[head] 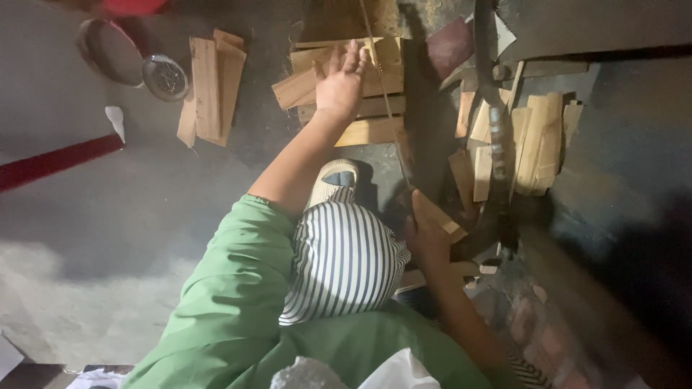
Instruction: Sanding small wooden slats with sandpaper and organizing them into a wooden crate.
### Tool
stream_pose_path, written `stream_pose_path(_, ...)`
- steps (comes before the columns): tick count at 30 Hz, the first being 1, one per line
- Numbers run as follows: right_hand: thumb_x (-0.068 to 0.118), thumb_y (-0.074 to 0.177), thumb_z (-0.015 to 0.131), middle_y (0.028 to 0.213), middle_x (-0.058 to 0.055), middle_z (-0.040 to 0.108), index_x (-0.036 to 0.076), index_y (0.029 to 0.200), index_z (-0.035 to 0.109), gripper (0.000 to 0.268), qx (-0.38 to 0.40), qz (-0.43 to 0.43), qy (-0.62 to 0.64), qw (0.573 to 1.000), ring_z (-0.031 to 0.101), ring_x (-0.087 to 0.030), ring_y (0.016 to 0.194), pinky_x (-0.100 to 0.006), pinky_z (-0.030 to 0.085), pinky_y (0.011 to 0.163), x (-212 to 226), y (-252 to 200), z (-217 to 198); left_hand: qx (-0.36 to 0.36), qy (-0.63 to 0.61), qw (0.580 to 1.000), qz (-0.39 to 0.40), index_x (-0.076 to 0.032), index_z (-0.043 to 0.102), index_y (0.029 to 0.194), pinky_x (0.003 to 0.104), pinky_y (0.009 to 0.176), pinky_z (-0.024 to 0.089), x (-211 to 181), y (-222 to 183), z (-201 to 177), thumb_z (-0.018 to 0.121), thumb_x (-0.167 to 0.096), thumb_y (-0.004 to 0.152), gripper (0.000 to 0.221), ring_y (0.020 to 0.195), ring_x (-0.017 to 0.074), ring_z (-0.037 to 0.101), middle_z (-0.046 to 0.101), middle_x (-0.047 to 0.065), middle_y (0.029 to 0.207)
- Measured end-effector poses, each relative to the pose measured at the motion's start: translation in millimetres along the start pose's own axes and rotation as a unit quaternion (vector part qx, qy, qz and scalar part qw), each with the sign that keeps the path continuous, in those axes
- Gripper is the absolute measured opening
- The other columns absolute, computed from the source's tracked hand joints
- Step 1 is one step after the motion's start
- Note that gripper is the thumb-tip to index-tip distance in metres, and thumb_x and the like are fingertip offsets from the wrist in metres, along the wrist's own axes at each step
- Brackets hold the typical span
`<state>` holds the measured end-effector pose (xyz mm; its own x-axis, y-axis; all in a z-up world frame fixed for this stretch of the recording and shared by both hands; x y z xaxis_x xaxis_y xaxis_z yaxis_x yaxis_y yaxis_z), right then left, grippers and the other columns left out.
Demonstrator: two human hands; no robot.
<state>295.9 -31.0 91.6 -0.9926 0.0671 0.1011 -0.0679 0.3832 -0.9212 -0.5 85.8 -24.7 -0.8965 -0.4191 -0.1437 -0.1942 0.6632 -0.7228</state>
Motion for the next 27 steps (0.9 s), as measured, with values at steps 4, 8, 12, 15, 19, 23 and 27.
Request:
stream_pose_path(4, 0.035, 0.104, 0.038, 0.156, -0.010, 0.048, 0.029, 0.165, 0.014, 0.066, -0.021, -0.026, 0.027, 0.999, 0.055, -0.034, 0.131, -0.049, 0.042, 0.105, 0, 5, 9, 0.000, -0.021, 1.000, -0.006, -0.022, 0.009, 0.167, 0.076, 0.120, 0.006, 3, 4, 1, 0.040, 0.017, 0.093, 0.089, 0.159, 0.0324, 0.002, 0.000, -0.005, 0.173)
stream_pose_path(8, 0.042, 0.105, 0.033, 0.109, -0.019, 0.067, 0.026, 0.166, 0.018, 0.065, -0.099, -0.128, 0.031, 0.986, 0.063, -0.031, 0.090, -0.045, 0.047, 0.075, 7, 24, 15, -0.014, -0.015, 1.000, 0.008, -0.020, 0.012, 0.167, 0.079, 0.118, 0.006, 2, 10, 8, 0.038, 0.015, 0.093, 0.086, 0.158, 0.0344, 0.004, 0.002, -0.002, 0.173)
stream_pose_path(12, 0.037, 0.104, 0.032, 0.066, -0.013, 0.055, 0.032, 0.167, 0.020, 0.064, -0.088, -0.051, 0.031, 0.994, 0.054, -0.025, 0.062, -0.041, 0.039, 0.060, 38, 28, -12, -0.057, -0.016, 0.998, 0.019, -0.021, 0.015, 0.166, 0.074, 0.120, 0.011, 2, 15, -3, 0.049, 0.007, 0.097, 0.082, 0.157, 0.0341, 0.006, 0.005, -0.001, 0.172)
stream_pose_path(15, 0.030, 0.105, 0.040, 0.078, -0.005, 0.061, 0.022, 0.164, 0.030, 0.061, -0.140, -0.126, -0.008, 0.982, 0.052, -0.018, 0.067, -0.036, 0.043, 0.062, 23, 20, 6, -0.036, -0.088, 0.995, 0.007, -0.025, 0.022, 0.163, 0.076, 0.119, 0.006, 7, 12, 13, 0.043, 0.008, 0.094, 0.079, 0.157, 0.0371, 0.010, 0.007, -0.001, 0.173)
stream_pose_path(19, 0.042, 0.107, 0.032, 0.110, -0.005, 0.043, 0.021, 0.137, 0.036, 0.037, -0.060, -0.042, 0.052, 0.996, 0.043, -0.024, 0.094, -0.040, 0.034, 0.079, 49, 9, -12, -0.022, -0.034, 0.999, 0.004, -0.021, 0.014, 0.166, 0.078, 0.118, 0.005, 2, 13, 10, 0.039, 0.015, 0.093, 0.085, 0.159, 0.0337, 0.004, 0.003, -0.002, 0.173)
stream_pose_path(23, 0.034, 0.105, 0.033, 0.062, -0.004, 0.042, 0.042, 0.166, 0.016, 0.064, -0.013, 0.036, 0.141, 0.989, 0.040, -0.015, 0.054, -0.033, 0.036, 0.054, 106, -35, -60, -0.016, -0.042, 0.999, 0.003, -0.024, 0.015, 0.166, 0.076, 0.119, 0.006, 7, 11, 9, 0.042, 0.015, 0.092, 0.088, 0.158, 0.0373, 0.011, 0.003, -0.004, 0.173)
stream_pose_path(27, 0.028, 0.106, 0.037, 0.099, -0.012, 0.068, 0.017, 0.158, 0.040, 0.053, -0.124, -0.095, 0.029, 0.987, 0.062, -0.024, 0.085, -0.043, 0.048, 0.079, 42, 6, -13, -0.030, -0.028, 0.999, 0.012, -0.018, 0.017, 0.165, 0.079, 0.116, 0.012, 3, 14, 9, 0.045, 0.005, 0.097, 0.077, 0.155, 0.0405, 0.016, 0.008, 0.000, 0.173)
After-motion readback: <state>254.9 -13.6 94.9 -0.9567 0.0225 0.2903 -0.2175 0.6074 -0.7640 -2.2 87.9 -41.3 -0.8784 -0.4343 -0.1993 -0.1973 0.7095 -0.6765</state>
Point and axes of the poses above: each hand's wrist, its own y-axis towards the middle knuckle, its own z-axis out of the palm, x = y × z, the point moved 7 cm from there along y, towards the middle knuckle
